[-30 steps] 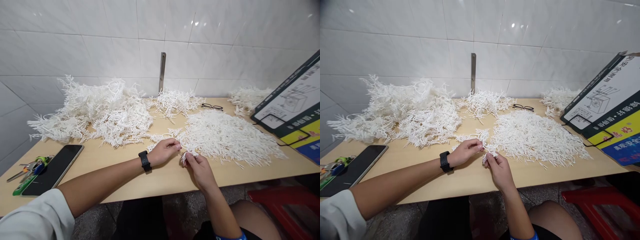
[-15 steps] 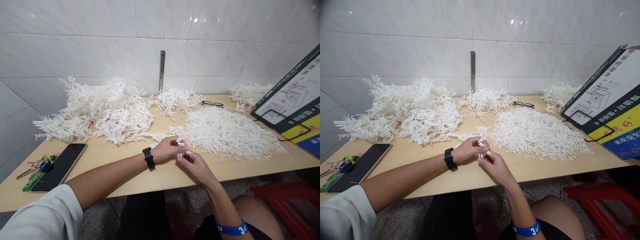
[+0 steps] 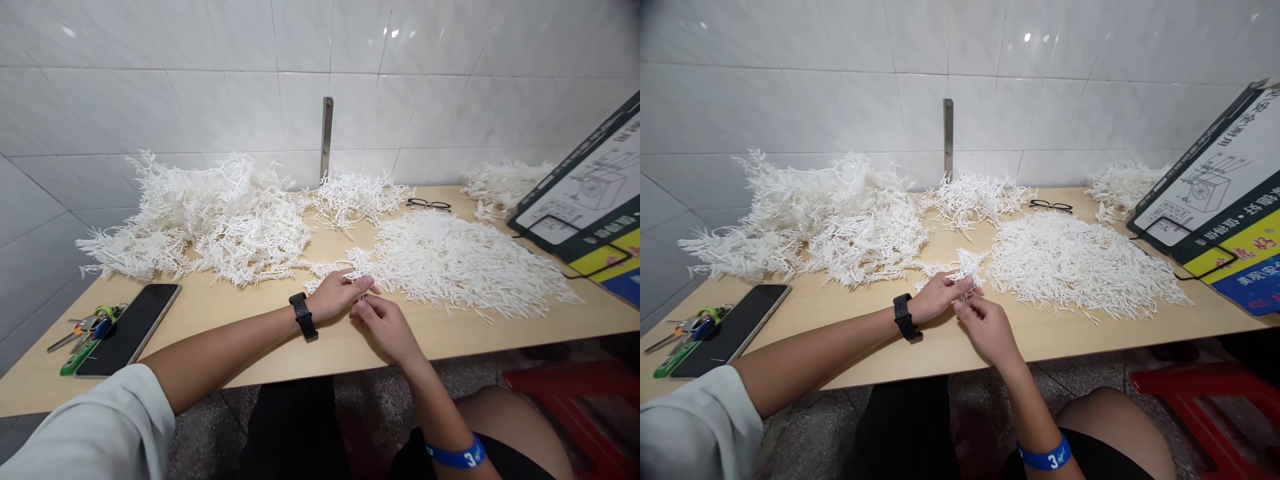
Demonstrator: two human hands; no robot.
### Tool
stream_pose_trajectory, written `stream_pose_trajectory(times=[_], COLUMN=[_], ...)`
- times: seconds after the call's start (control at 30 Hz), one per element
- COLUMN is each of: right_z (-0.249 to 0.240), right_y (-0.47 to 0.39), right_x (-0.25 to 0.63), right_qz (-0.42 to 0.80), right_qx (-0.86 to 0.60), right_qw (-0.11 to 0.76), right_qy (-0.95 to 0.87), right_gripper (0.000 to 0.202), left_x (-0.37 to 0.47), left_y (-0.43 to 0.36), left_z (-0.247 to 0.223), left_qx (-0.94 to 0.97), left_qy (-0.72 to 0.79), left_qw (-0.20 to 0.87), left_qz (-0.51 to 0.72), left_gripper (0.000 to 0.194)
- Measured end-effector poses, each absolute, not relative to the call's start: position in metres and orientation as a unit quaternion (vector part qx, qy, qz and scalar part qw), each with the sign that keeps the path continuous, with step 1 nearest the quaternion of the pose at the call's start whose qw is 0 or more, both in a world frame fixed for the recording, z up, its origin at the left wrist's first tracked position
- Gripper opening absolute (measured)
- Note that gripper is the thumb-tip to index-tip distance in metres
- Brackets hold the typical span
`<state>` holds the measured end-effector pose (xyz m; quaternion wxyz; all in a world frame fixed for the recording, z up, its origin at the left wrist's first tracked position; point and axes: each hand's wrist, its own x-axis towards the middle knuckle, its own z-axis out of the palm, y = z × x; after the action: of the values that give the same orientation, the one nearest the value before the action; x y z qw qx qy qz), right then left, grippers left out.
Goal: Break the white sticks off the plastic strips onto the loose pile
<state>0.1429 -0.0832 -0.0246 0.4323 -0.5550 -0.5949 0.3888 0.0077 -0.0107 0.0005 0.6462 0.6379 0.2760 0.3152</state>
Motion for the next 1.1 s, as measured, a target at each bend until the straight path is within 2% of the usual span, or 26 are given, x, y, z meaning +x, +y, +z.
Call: stream_pose_trajectory(times=[0.1, 0.33, 0.53, 0.63, 0.7, 0.8, 0.87, 0.93, 1.03, 1.1], right_z=[-0.026, -0.023, -0.020, -0.016, -0.011, -0.002, 0.005, 0.009, 0.013, 0.012], right_y=[-0.084, -0.083, -0.117, -0.139, -0.137, -0.108, -0.085, -0.070, -0.066, -0.068], right_x=[0.143, 0.142, 0.120, 0.116, 0.131, 0.173, 0.197, 0.207, 0.196, 0.183], right_qz=[0.372, 0.290, 0.309, 0.322, 0.302, 0.144, 0.030, -0.028, 0.031, 0.088], right_qx=[-0.556, -0.561, -0.580, -0.546, -0.548, -0.639, -0.677, -0.691, -0.676, -0.652], right_qw=[0.427, 0.431, 0.399, 0.330, 0.327, 0.351, 0.325, 0.328, 0.355, 0.365], right_qy=[-0.608, -0.645, -0.639, -0.699, -0.708, -0.669, -0.659, -0.644, -0.645, -0.658], right_gripper=[0.044, 0.042, 0.049, 0.045, 0.038, 0.029, 0.045, 0.052, 0.038, 0.042], left_x=[0.009, 0.004, 0.005, 0.005, 0.004, 0.003, 0.002, 0.001, -0.002, -0.002], left_y=[-0.011, -0.007, -0.003, 0.005, 0.006, 0.001, -0.003, -0.003, -0.002, -0.002], left_z=[-0.001, -0.007, -0.010, -0.010, -0.008, -0.006, -0.006, -0.006, -0.007, -0.006], left_qx=[0.622, 0.665, 0.633, 0.606, 0.625, 0.659, 0.659, 0.662, 0.688, 0.709], left_qy=[0.266, 0.229, 0.293, 0.362, 0.336, 0.291, 0.299, 0.304, 0.304, 0.308], left_qw=[0.663, 0.674, 0.657, 0.620, 0.619, 0.625, 0.615, 0.604, 0.580, 0.557], left_qz=[0.322, 0.227, 0.286, 0.343, 0.336, 0.301, 0.313, 0.324, 0.312, 0.302], left_gripper=[0.061, 0.066, 0.062, 0.069, 0.069, 0.066, 0.066, 0.068, 0.071, 0.070])
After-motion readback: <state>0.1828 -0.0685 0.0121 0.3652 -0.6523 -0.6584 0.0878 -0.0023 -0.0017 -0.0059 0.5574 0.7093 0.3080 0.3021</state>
